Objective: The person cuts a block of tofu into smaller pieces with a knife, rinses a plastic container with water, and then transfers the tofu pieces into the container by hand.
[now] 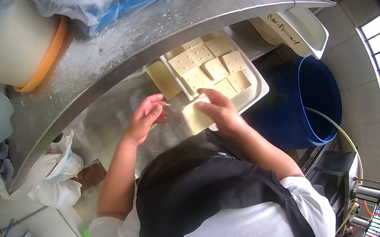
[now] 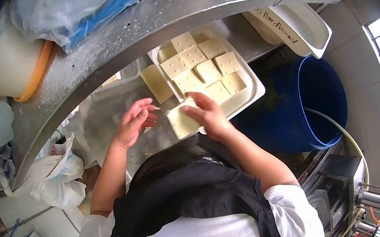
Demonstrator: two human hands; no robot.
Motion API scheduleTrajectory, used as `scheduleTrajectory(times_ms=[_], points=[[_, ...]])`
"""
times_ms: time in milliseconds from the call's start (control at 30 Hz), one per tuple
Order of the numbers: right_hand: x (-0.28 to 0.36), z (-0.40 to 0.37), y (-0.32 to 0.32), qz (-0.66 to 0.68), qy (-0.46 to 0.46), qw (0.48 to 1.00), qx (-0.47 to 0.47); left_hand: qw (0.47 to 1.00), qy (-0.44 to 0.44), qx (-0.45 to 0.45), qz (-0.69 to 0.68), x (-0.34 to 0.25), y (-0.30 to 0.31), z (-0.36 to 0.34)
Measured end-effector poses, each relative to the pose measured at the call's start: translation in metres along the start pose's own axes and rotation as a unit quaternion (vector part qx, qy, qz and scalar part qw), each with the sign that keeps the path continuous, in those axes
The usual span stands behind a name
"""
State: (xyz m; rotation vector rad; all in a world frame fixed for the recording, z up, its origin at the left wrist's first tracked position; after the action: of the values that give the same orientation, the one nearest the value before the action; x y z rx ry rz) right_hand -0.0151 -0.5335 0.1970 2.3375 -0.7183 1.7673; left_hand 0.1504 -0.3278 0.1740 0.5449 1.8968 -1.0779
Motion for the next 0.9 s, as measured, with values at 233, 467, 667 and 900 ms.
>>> scheduleTrajectory(times_ms=[233, 467, 667, 900], points=[[-0.009, 0.015, 0.087, -0.078, 0.011, 0.985, -0.152, 0.729, 0.085, -0.243, 0.635, 0.032, 0.104, -0.054], [-0.031, 0.041, 0.073, -0.514, 0.044, 0.834, -0.197, 0.697, 0.207, -0.235, 0.646, 0.039, 0.112, -0.078], [-0.031, 0.048, 0.067, -0.433, 0.043, 0.885, -0.166, 0.695, 0.198, -0.226, 0.654, 0.030, 0.137, -0.103], [0.016, 0.027, -0.002, -0.608, 0.328, 0.665, -0.286, 0.660, 0.241, -0.236, 0.671, 0.016, 0.139, -0.104]])
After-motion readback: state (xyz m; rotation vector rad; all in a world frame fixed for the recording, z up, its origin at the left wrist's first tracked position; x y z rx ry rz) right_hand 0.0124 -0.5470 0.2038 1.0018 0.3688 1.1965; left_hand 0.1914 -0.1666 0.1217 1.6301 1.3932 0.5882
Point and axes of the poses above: each hand's wrist, its own z-axis towards the middle knuckle, its own y-axis out of the back of the hand, x = y × z, the point moved 4 cm from there along z, towards the middle knuckle, and after that the axes turned 10 degrees about -z, right-handed, at the moved point
